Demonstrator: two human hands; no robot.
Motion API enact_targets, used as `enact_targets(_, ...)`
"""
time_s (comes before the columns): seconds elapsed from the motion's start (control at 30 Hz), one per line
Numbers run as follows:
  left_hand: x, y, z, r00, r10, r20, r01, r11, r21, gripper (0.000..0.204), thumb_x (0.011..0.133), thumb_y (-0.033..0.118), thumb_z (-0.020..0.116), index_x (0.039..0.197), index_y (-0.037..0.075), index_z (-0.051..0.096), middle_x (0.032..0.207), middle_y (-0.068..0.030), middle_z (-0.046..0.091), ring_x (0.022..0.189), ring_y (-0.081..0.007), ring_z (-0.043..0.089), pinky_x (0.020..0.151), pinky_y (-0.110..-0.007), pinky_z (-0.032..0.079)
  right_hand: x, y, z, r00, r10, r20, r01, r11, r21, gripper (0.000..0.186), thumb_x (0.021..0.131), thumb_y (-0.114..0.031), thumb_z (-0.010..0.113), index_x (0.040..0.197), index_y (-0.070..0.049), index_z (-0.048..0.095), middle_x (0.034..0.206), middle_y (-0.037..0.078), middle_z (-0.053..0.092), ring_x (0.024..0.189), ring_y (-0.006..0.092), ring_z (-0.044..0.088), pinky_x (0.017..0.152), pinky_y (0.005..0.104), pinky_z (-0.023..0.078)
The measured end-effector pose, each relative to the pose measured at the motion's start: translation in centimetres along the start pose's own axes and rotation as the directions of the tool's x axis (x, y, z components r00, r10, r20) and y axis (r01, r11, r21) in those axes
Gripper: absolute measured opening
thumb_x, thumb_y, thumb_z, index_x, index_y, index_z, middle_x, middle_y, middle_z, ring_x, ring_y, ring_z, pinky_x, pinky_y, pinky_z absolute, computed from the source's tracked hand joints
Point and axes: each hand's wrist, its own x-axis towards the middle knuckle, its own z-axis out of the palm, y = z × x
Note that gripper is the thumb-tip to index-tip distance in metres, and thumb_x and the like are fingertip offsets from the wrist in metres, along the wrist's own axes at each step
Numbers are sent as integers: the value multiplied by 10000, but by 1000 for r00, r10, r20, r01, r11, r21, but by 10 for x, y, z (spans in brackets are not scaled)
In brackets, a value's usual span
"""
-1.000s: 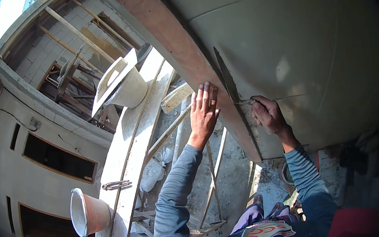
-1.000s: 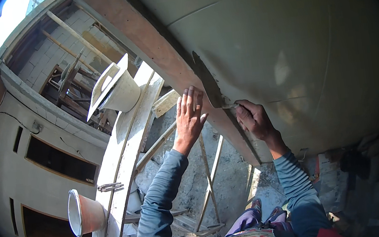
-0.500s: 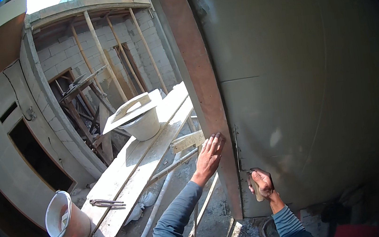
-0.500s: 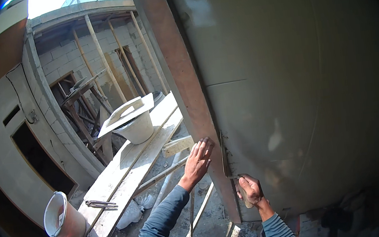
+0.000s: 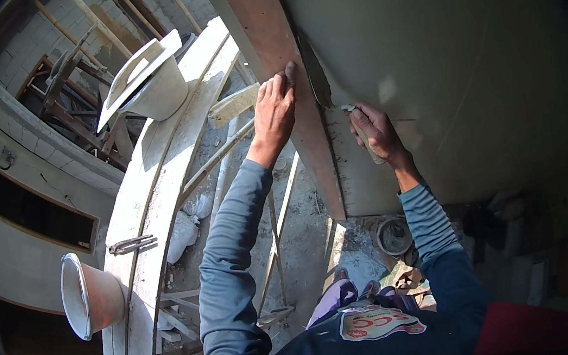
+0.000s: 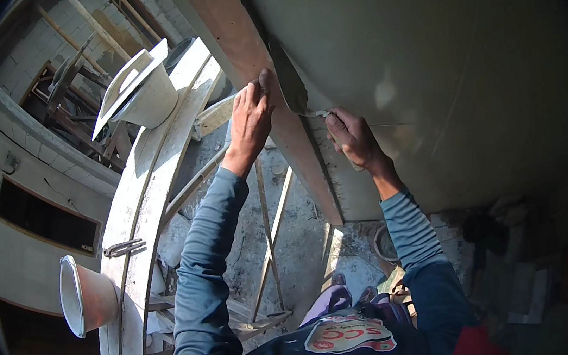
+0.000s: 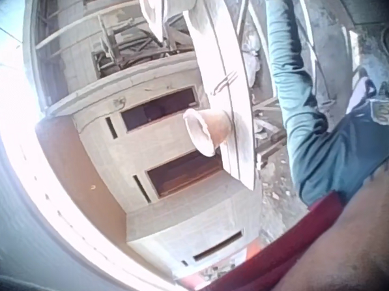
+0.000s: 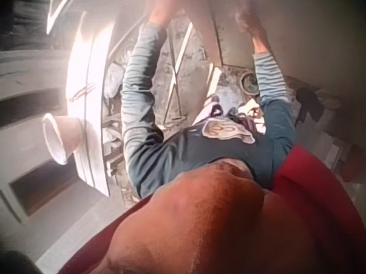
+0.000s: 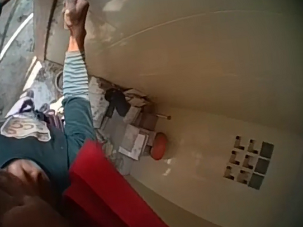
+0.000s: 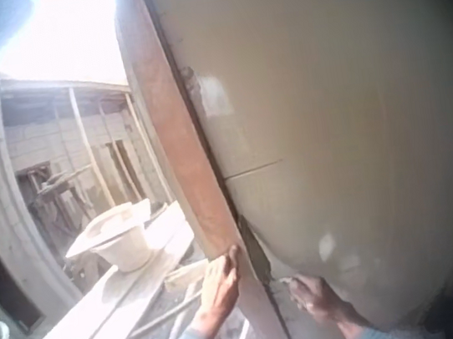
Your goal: The person applies mortar to the edge of a wall using a trowel, smoothing the substance into the gap between the wall tiles and a wooden frame while picking up more mortar from a bucket.
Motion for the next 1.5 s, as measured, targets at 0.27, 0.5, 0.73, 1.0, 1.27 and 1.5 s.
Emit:
enact_targets(0.27,-4,3,4,999,-34,43,34,999,16,948,729,136,820,1530,-44,347,1179,-158,527,1140,-304,531,1028,-398,409,-32,78,25,996,86,27,-87,996,26,376,1069,-386,502,1013,-27,601,684,-8,511,549,63,456,502,243,377)
enact_targets(0.5,-12,-1,9,999,-42,35,39,996,76,1014,712,211,864,1551,-3,338,1250,-157,514,1184,-293,513,1027,-424,366,-97,92,33,975,222,6,-217,948,232,394,1066,-412,501,1105,-29,581,728,37,532,546,102,511,488,249,414)
enact_targets(0.73,-14,2,12,996,-82,40,80,996,49,1117,642,332,912,1552,23,343,1300,-138,493,1220,-292,476,1039,-446,326,-33,55,22,996,68,-56,-65,997,46,359,1061,-359,503,989,-17,588,695,11,526,550,79,473,511,251,403)
enact_targets(1.0,-3,8,26,997,-78,-19,80,984,161,1143,652,317,895,1575,14,294,1281,-109,466,1211,-260,456,1042,-425,312,-85,137,16,943,333,2,-329,931,157,377,1049,-407,530,988,-39,590,732,18,548,555,93,508,490,245,437)
enact_targets(1.27,-17,4,-7,999,-45,-24,47,995,93,678,876,120,551,1520,-23,395,1239,-111,508,1231,-243,475,1038,-374,346,-209,120,14,845,527,-90,-512,847,147,248,981,-185,638,1110,24,606,766,75,620,555,139,591,495,289,503)
enact_targets(1.5,-6,-1,-17,970,114,-216,-94,991,99,280,850,173,596,1049,48,749,1671,-194,203,1561,-336,156,1259,-453,183,-207,81,-1,890,392,-233,-411,911,-33,326,949,-124,687,1212,27,567,819,86,643,601,139,617,531,296,524)
